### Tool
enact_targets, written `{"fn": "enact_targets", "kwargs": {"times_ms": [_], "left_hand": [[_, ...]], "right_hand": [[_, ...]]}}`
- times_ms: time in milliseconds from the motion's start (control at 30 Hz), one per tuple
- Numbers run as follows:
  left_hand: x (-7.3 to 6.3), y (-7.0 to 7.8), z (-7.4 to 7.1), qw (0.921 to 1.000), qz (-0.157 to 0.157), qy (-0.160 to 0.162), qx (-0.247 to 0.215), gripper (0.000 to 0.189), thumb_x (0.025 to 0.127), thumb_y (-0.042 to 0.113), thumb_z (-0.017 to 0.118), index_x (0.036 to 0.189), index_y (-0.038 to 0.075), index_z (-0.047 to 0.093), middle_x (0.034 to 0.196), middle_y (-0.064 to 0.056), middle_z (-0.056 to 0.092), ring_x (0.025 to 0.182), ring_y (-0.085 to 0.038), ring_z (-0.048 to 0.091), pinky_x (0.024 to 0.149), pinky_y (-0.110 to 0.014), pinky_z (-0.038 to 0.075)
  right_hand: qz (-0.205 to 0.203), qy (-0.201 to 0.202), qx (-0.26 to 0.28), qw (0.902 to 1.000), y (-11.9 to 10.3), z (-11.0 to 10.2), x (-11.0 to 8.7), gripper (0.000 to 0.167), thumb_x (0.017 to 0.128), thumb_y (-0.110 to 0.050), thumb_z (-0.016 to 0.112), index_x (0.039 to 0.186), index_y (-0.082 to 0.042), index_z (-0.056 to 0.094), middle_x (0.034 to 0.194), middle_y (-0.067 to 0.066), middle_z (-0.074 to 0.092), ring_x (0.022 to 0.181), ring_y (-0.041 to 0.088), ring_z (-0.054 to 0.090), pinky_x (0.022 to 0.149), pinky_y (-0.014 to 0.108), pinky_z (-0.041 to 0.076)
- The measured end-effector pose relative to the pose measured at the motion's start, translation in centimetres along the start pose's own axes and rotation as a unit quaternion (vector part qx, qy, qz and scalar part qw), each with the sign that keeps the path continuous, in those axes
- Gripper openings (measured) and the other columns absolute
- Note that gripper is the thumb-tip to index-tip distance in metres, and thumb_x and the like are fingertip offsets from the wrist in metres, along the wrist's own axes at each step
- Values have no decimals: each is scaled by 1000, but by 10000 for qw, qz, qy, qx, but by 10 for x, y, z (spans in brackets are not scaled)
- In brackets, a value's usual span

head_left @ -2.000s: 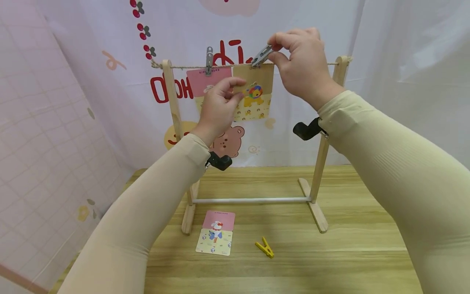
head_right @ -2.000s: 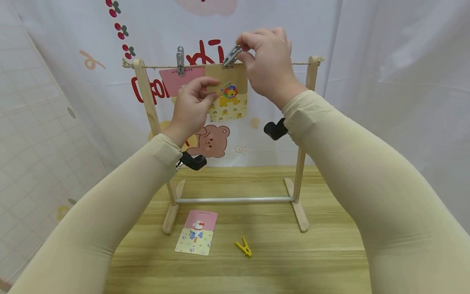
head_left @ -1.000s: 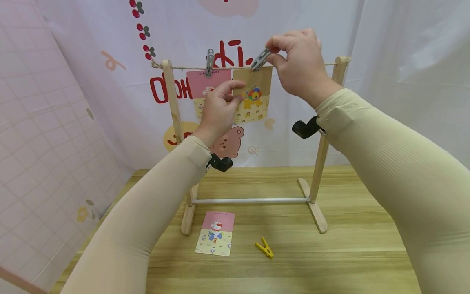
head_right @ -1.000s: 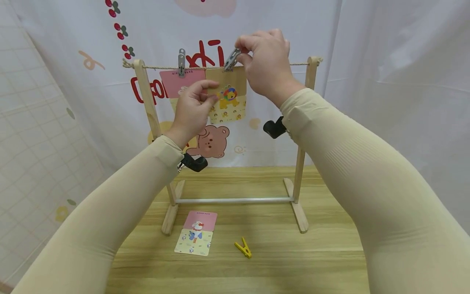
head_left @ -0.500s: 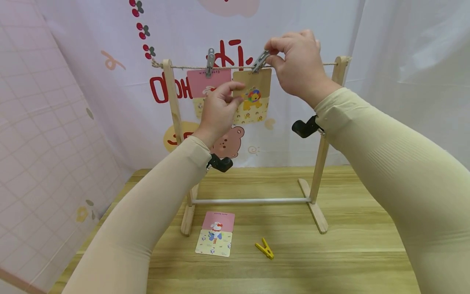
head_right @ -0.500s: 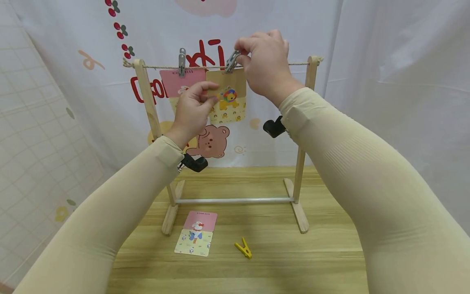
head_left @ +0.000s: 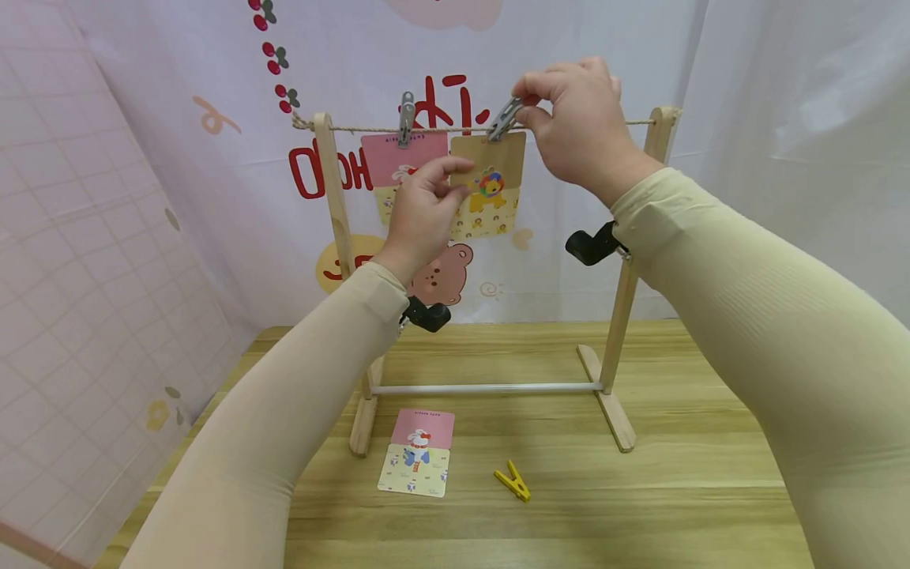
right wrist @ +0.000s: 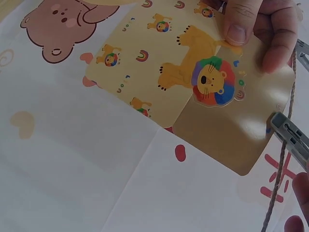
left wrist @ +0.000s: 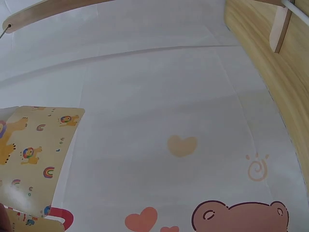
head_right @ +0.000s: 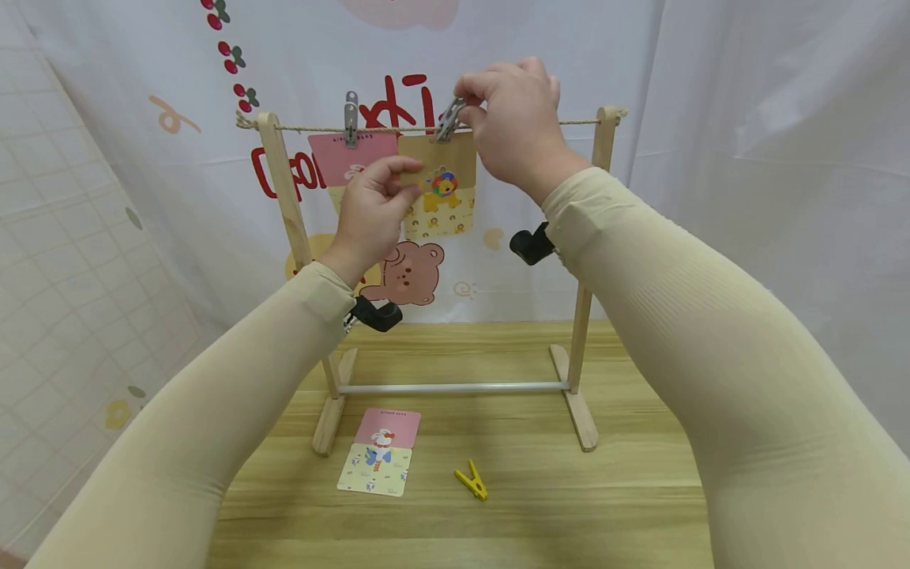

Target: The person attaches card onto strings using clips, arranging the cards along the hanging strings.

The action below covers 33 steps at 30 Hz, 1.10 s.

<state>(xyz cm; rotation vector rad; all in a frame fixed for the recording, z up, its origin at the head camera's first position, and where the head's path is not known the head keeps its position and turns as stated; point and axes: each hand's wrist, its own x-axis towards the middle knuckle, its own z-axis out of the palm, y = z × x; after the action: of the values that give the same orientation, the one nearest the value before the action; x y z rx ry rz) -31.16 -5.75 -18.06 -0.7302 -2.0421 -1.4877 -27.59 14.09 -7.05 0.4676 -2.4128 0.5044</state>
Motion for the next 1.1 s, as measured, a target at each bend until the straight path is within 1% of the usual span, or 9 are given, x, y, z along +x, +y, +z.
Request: {"fn": "enact_targets", "kwargs": {"times_ms": [100, 167, 333, 500, 667, 900, 1100], "left_hand": [[1, 1, 0, 10000, 11, 4, 46, 27, 105, 11, 66, 130, 16, 71, 127, 2, 70, 82, -13, 57, 63, -24, 43], [1, 1, 0, 10000, 8, 37, 70, 26, 105, 11, 66, 130, 16, 72, 129, 3, 70, 81, -14, 57, 63, -24, 43], [3, 1, 1, 9998, -6, 165, 85, 26, 104, 11, 66, 128, 17, 73, 128, 4, 71, 74, -14, 52, 62, -23, 40], [3, 1, 2, 9998, 4, 204, 25, 25, 104, 11, 66, 128, 16, 73, 124, 3, 71, 70, -13, 47, 62, -23, 40], [1, 2, 4, 9996, 110, 239, 48, 24, 104, 12, 66, 127, 15, 73, 122, 2, 72, 73, -15, 50, 62, -24, 40], [2, 3, 3, 9990, 254, 331, 128, 23, 104, 10, 66, 125, 14, 74, 125, 1, 74, 83, -12, 57, 65, -23, 42], [3, 3, 4, 9991, 252, 335, 89, 23, 104, 10, 67, 125, 14, 75, 123, 1, 73, 81, -13, 55, 64, -23, 41]], "right_hand": [[13, 4, 16, 10000, 0, -1, 0, 27, 109, -24, 58, 130, -17, 73, 139, 2, 68, 144, 28, 35, 121, 50, 18], [2, 15, 49, 10000, 0, -1, 0, 26, 109, -24, 58, 129, -17, 73, 139, 2, 68, 144, 27, 35, 121, 50, 17], [-19, 17, 120, 9999, 0, 0, 0, 25, 109, -23, 59, 128, -17, 74, 139, 1, 68, 144, 27, 35, 121, 50, 17], [-63, 16, 125, 9999, 1, 0, 0, 26, 110, -24, 57, 129, -17, 73, 140, 1, 68, 144, 27, 35, 121, 51, 17], [-41, 53, 175, 9998, 1, 0, 0, 26, 110, -24, 56, 128, -17, 74, 140, -1, 69, 143, 25, 36, 122, 52, 16], [-186, 104, 222, 9995, 2, -2, -1, 25, 110, -23, 57, 127, -16, 74, 138, -1, 70, 142, 24, 40, 124, 51, 18], [-160, 25, 296, 9994, 1, -3, 1, 24, 109, -23, 59, 126, -17, 74, 137, 0, 71, 146, 24, 37, 126, 55, 14]]}}
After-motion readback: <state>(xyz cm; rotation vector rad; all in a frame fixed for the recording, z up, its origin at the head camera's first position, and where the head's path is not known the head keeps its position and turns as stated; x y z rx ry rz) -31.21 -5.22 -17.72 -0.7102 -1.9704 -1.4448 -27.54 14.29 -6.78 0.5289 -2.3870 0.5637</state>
